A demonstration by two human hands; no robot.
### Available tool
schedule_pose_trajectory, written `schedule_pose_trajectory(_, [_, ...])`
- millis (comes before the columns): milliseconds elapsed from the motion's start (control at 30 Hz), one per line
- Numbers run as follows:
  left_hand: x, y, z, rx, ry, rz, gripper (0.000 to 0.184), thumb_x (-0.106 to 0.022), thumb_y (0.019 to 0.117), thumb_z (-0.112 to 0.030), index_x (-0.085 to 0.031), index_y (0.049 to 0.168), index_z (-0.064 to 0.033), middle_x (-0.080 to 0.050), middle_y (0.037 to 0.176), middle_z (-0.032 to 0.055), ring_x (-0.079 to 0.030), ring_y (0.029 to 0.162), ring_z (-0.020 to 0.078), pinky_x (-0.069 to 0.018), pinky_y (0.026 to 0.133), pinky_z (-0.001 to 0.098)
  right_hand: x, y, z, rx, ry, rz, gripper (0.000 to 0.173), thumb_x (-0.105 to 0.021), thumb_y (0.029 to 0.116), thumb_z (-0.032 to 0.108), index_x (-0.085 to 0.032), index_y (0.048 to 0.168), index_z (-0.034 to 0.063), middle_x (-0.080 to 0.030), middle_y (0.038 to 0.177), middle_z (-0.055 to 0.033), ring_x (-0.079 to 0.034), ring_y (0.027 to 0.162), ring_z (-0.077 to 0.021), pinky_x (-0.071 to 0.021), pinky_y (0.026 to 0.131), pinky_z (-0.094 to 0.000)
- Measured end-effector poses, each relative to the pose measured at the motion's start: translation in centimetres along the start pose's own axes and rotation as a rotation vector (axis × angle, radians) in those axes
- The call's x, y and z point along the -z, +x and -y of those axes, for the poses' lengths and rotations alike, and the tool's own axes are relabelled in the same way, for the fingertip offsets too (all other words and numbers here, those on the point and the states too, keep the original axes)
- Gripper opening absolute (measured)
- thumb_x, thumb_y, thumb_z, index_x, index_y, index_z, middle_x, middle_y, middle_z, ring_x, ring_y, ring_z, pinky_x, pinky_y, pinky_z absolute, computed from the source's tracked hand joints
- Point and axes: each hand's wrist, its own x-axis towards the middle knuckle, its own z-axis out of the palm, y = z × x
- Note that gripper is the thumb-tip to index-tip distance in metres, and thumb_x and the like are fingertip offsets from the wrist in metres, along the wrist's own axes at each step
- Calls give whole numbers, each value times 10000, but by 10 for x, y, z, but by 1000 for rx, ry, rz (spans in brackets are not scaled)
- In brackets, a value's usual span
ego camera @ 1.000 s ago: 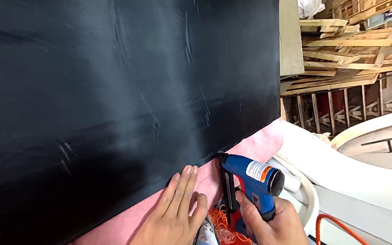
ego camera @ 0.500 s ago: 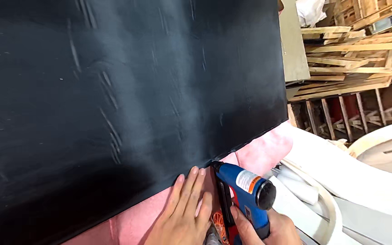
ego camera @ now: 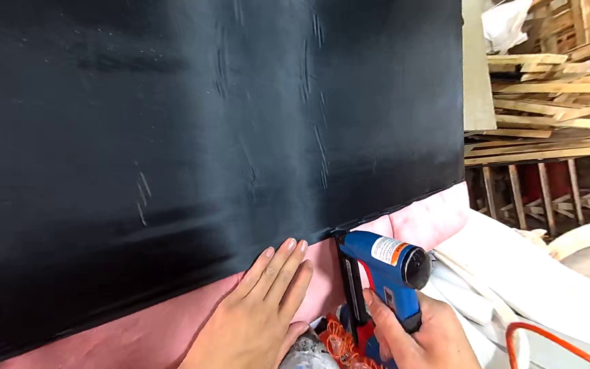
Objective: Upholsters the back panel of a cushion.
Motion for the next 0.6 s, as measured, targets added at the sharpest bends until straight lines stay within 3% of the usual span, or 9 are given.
schedule_pose_trajectory(67, [22, -22, 18, 23, -73, 68, 711, -482, 1027, -543, -409, 1552, -69, -349, 1663, 104, -298, 1552, 257, -261, 1252, 514, -8, -8, 11, -1, 18, -15, 261, -671, 989, 333, -706, 903, 88, -685, 630, 11, -669, 516, -127, -598, 488, -379])
schedule_pose_trajectory(200, [54, -66, 43, -10, -62, 246, 632, -447, 1077, -425, -362, 1583, -56, -258, 1686, 184, -247, 1565, 323, -235, 1242, 535, -37, -25, 37, 23, 57, -24, 226, -701, 975, 283, -733, 902, 71, -700, 652, 0, -675, 541, -111, -593, 501, -353])
schedule_pose_trajectory(367, [38, -70, 46, -67, 73, 96, 552, -403, 1103, -360, -413, 1546, -31, -377, 1632, 185, -358, 1520, 305, -293, 1228, 466, -51, -29, 54, -64, 55, -39, 228, -679, 984, 284, -704, 865, 92, -674, 619, 10, -656, 508, -116, -587, 481, -360])
schedule_pose_trajectory(467, [43, -71, 51, -90, -17, 125, 583, -404, 1100, -386, -402, 1549, -13, -359, 1645, 173, -338, 1532, 298, -290, 1234, 460, -54, -33, 62, -69, 15, -58, 225, -677, 985, 302, -703, 877, 106, -669, 613, 23, -652, 502, -109, -585, 469, -349])
schedule_pose_trajectory(533, [56, -74, 63, -84, -123, 165, 583, -415, 1095, -400, -416, 1540, -23, -346, 1663, 117, -305, 1549, 262, -263, 1248, 443, -61, -39, 69, -32, 13, -65, 231, -693, 979, 297, -723, 896, 83, -693, 642, 8, -668, 532, -107, -589, 494, -349])
schedule_pose_trajectory(600, [67, -88, 73, -39, -160, 144, 564, -449, 1086, -404, -457, 1512, -35, -370, 1649, 126, -320, 1541, 272, -264, 1244, 465, -71, -47, 81, 6, 18, -42, 245, -710, 973, 289, -725, 887, 60, -710, 671, -15, -683, 569, -108, -598, 531, -353])
